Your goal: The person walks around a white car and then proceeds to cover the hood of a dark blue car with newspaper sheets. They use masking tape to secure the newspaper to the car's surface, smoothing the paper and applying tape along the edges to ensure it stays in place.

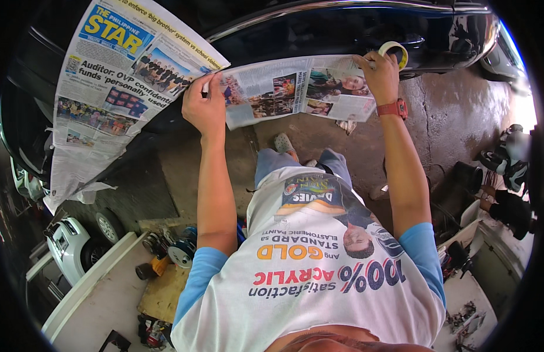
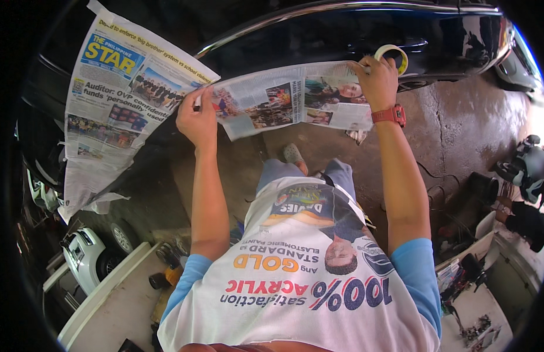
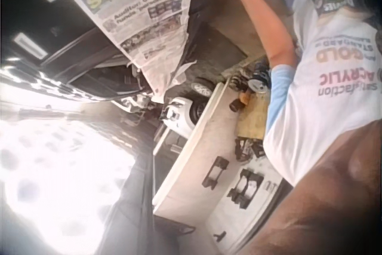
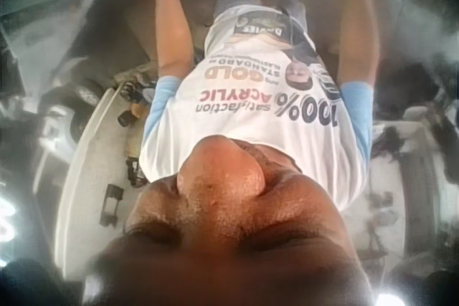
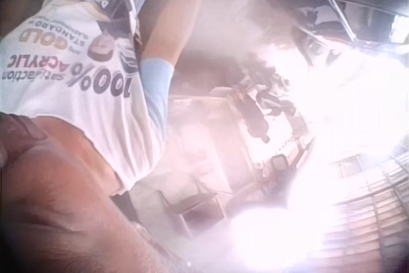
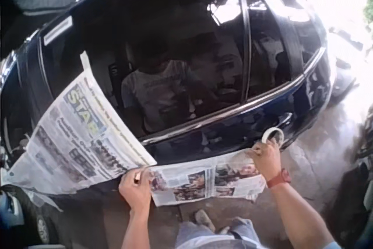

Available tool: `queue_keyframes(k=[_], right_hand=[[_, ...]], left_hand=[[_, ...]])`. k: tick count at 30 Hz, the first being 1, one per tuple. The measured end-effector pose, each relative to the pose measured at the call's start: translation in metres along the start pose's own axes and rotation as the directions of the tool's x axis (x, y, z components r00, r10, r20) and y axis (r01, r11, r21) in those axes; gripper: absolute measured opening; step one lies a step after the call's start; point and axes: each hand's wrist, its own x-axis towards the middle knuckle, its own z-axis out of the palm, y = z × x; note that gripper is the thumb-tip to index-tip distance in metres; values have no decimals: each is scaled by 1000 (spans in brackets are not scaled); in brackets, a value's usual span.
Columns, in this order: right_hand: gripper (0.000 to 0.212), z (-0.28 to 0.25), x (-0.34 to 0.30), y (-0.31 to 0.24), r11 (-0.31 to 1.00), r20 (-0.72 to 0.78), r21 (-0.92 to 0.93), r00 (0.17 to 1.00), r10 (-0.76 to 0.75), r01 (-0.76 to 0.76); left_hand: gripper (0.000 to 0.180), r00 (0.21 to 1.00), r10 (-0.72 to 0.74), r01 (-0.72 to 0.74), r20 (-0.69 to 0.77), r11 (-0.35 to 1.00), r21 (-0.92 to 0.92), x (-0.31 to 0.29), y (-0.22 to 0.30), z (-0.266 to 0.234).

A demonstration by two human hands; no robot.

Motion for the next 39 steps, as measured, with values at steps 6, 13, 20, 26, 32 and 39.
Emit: queue_keyframes(k=[6, 13, 20, 26, 32, 39], right_hand=[[37, 7, 0, 7, 1000, -80, -5, 997, -10, 9], [35, 12, -11, 32, 990, -158, 133, 985, 70, -49], [26, 16, -5, 52, 956, -176, 289, 984, 4, 47], [25, 9, -1, 58, 926, -198, 368, 980, -6, 80], [28, 22, 2, 57, 934, -217, 357, 973, 74, 9], [24, 21, 3, 57, 930, -199, 365, 973, 121, -41]], left_hand=[[16, 996, 25, -14, -91, 992, 124, -3, 4, 5], [70, 780, -480, 528, -400, 849, 10, -11, 21, 15], [43, 796, -408, 462, -447, 887, 13, -44, 44, 73], [69, 952, -240, 279, -190, 936, 217, -70, 96, 111], [78, 994, -74, 34, 83, 910, 413, -101, 136, 155], [83, 843, 151, -333, 517, 901, 279, -131, 220, 201]])
